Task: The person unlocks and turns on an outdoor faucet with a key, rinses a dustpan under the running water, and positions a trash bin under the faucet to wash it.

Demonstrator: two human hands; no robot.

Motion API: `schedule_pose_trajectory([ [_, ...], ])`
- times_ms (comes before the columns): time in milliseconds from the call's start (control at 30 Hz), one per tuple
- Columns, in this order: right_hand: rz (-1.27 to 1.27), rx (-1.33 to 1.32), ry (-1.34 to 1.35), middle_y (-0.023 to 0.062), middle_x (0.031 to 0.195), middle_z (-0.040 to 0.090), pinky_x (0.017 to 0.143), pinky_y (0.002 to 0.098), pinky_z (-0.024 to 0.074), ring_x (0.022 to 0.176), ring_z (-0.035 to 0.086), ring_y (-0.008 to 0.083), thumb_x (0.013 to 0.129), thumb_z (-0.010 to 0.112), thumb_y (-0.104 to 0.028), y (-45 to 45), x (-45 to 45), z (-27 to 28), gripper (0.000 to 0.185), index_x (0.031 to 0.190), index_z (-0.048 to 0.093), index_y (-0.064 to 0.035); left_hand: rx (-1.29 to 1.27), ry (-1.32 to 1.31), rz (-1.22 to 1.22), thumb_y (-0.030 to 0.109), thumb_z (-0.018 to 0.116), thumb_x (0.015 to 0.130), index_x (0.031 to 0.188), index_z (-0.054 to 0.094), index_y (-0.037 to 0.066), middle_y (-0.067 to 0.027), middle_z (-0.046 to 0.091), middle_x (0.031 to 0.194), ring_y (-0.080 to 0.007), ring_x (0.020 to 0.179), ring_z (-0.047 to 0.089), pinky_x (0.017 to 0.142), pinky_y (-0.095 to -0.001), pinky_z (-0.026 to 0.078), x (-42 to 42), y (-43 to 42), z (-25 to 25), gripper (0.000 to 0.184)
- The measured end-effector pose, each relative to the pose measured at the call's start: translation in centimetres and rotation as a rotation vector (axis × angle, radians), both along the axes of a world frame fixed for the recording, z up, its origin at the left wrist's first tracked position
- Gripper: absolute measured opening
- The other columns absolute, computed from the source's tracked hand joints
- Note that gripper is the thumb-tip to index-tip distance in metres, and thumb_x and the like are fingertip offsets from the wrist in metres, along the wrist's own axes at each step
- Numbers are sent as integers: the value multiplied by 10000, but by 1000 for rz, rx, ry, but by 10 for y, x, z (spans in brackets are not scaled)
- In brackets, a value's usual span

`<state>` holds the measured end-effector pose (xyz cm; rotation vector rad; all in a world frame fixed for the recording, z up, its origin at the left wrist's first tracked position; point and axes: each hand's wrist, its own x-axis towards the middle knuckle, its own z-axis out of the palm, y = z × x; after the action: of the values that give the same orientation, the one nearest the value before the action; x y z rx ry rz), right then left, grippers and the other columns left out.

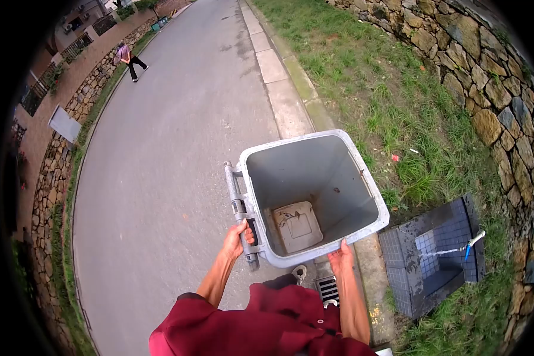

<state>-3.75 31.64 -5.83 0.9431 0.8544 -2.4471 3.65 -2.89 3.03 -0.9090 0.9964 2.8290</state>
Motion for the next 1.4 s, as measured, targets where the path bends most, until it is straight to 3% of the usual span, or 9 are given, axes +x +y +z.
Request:
schedule_pose_trajectory([
  [233,-70,-32,-13,70,1140,567,951,439,423,1073,519,239,838,682,-333,48,48,29,420,1150,549,-86,-29,-39,-151,203,616,902,814,495,87,5,456,631,-98,511,421,458,-261,371,-26,48,29,189],
  [433,-21,21,-3,33,972,632,841,351,485,908,594,168,836,696,-160,88,42,20,233,1029,600,-71,-122,24,-242,234,618,905,826,483,72,0,461,623,-84,488,421,435,-237,371,-62,103,37,225],
  [467,-74,35,-6,49,958,621,763,368,471,875,584,176,802,722,-91,87,42,18,294,1054,575,-56,-161,5,-277,233,595,920,825,482,74,4,458,628,-74,483,406,435,-229,368,-67,103,37,217],
  [633,-193,59,3,108,966,618,757,376,513,884,603,220,754,743,-47,85,34,9,367,1052,541,30,-189,-11,-320,218,557,942,818,492,73,10,424,627,-72,490,380,442,-225,346,-84,107,29,202],
  [767,-236,142,-110,125,959,617,749,391,533,880,614,243,741,725,-4,94,31,4,350,1033,541,53,387,146,-445,214,463,980,871,457,41,11,339,637,-86,519,312,463,-241,297,-88,97,11,205],
  [900,-251,83,-66,105,894,592,682,418,545,827,604,249,732,732,-31,109,21,-1,255,904,552,22,578,260,-482,240,447,988,823,389,67,9,321,623,-83,491,306,462,-242,305,-103,125,13,246],
  [1000,-306,47,-208,73,745,514,594,432,531,690,548,227,714,676,-10,137,-1,-2,174,817,536,-1,490,230,-550,199,423,996,795,387,78,15,313,585,-82,451,289,434,-246,304,-128,162,19,238],
  [1133,-466,76,-283,74,708,494,530,439,504,618,525,228,677,650,7,174,-27,-11,151,754,523,-19,210,58,-590,173,488,969,724,411,99,44,295,573,-62,460,267,437,-226,275,-172,234,46,267],
  [1400,-680,-99,-131,89,742,513,622,423,513,663,553,244,647,614,38,270,-4,40,209,828,518,-1,227,87,-691,103,565,925,829,458,53,15,376,664,-68,547,328,505,-228,333,-205,387,141,152],
])
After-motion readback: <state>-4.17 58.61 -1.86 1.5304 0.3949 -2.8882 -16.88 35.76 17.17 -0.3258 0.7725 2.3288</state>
